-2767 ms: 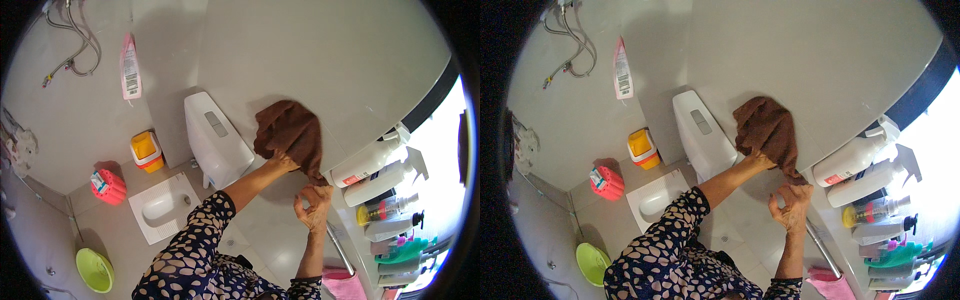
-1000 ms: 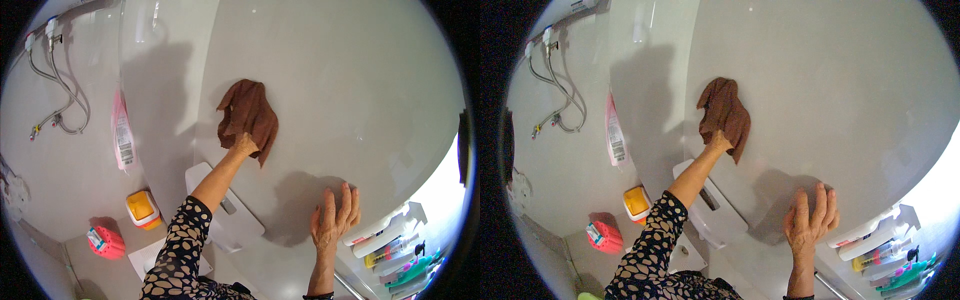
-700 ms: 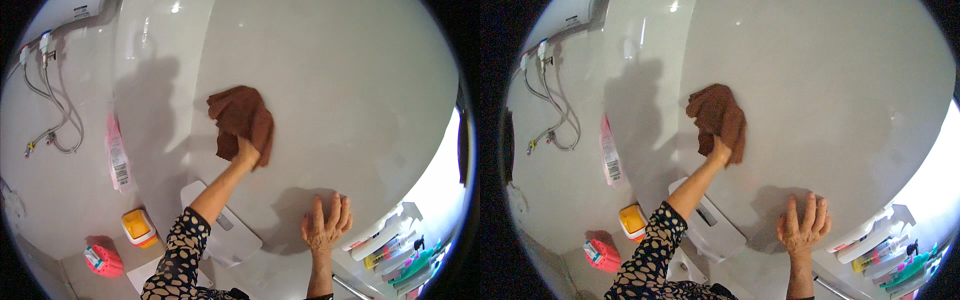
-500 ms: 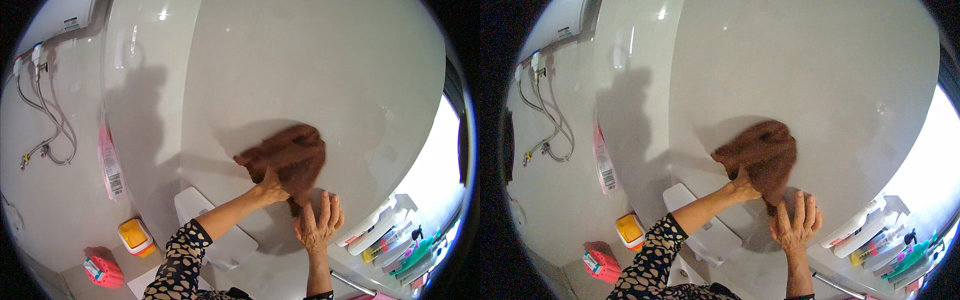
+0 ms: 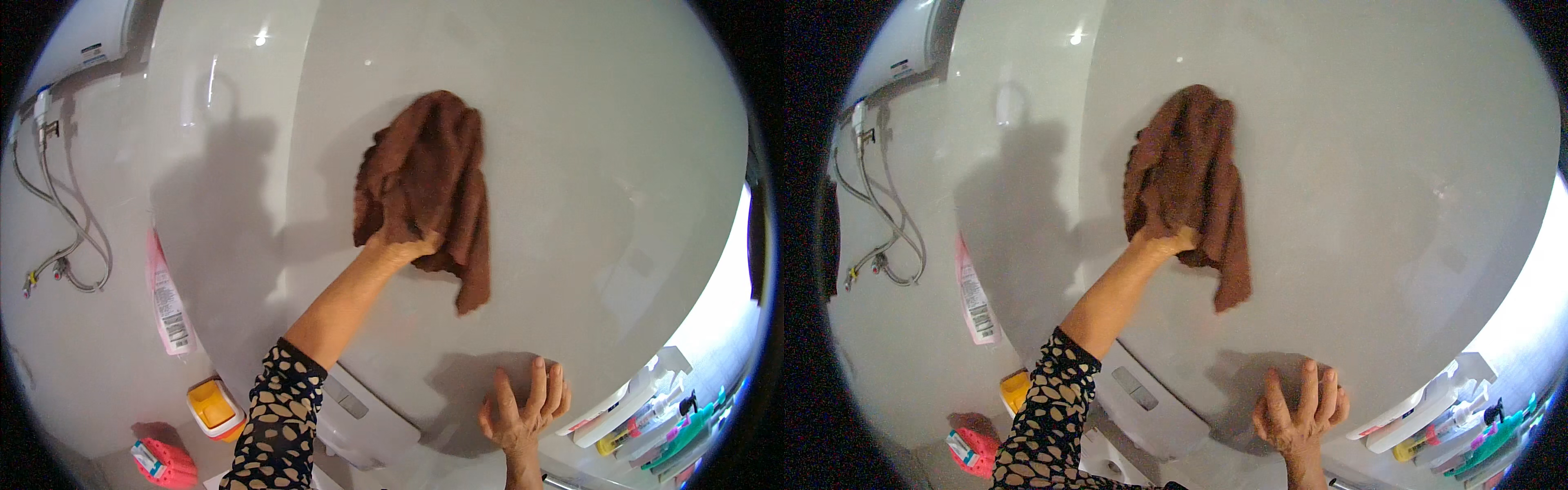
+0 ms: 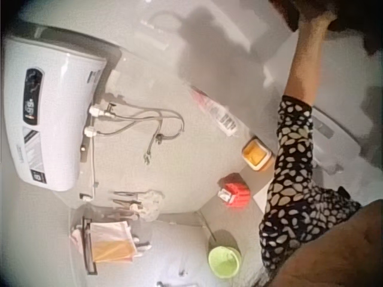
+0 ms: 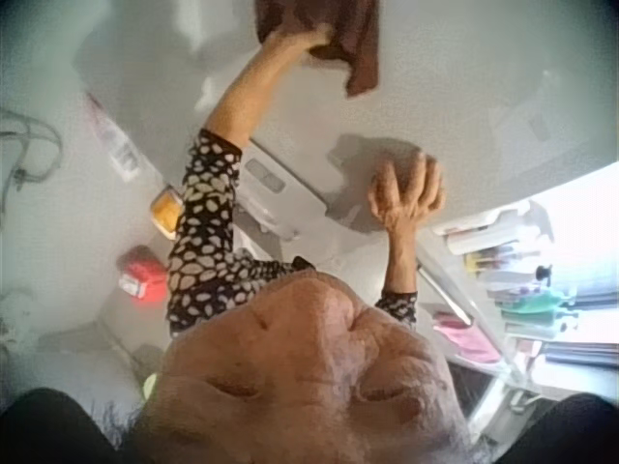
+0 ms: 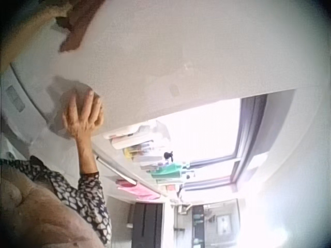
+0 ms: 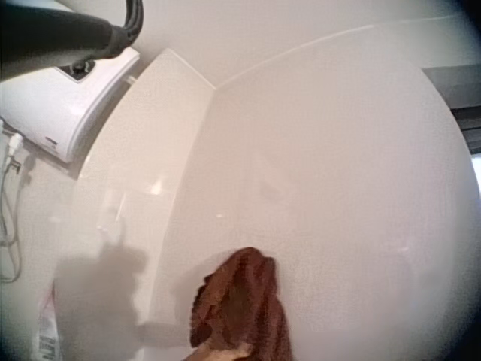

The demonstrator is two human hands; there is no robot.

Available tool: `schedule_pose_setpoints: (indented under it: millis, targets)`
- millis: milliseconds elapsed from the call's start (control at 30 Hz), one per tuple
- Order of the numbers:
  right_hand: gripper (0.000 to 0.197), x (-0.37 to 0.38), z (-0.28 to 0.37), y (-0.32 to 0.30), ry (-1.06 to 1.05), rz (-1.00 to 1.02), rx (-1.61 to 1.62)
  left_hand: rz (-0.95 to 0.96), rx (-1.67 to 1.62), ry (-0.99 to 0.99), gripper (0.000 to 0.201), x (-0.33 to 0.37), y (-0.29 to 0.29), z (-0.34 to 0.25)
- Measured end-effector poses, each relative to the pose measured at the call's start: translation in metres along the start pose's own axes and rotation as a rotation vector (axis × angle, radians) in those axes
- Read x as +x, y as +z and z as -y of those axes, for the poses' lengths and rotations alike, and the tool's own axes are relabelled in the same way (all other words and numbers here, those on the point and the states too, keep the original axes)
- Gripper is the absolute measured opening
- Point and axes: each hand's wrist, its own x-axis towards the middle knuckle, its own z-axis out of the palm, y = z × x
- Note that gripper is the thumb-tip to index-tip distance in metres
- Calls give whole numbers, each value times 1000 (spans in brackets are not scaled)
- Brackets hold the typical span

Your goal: The person cleans a bathroom by wiping the toilet cistern and surrounding tiled walls with a brown cloth. They then rinse the cloth in the sink, wring it out, and continue wiping the wall above the toilet.

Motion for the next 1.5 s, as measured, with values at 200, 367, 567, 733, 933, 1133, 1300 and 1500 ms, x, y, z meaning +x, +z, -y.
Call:
schedule_pose_setpoints:
  millis: [200, 367, 567, 733, 933, 1133, 1300, 1500]
  targets:
    - [37, -2, -2, 3, -6, -33, -13, 41, -218, -321, 80, -24, 9, 73]
    - [33, 3, 1, 4, 23, -44, 15, 147, -331, -595, 73, -38, 5, 80]
    - [34, 3, -5, 2, -16, -35, 2, 283, -460, -438, 64, -71, -4, -31]
    - [36, -3, -5, -1, 23, 40, 50, 451, -512, 37, 58, -58, -28, -113]
    - [38, -9, -5, 4, -36, 11, 53, 232, -644, 185, 41, -39, -29, -128]
    - [35, -1, -4, 0, -43, 7, -9, 38, -551, 47, 40, -16, -18, -52]
    - [41, -1, -3, 2, -54, -3, -85, 546, -190, -76, 58, -52, 11, 25]
    - [40, 6, 2, 4, -84, -23, -40, 458, -200, -480, 64, -93, 46, 108]
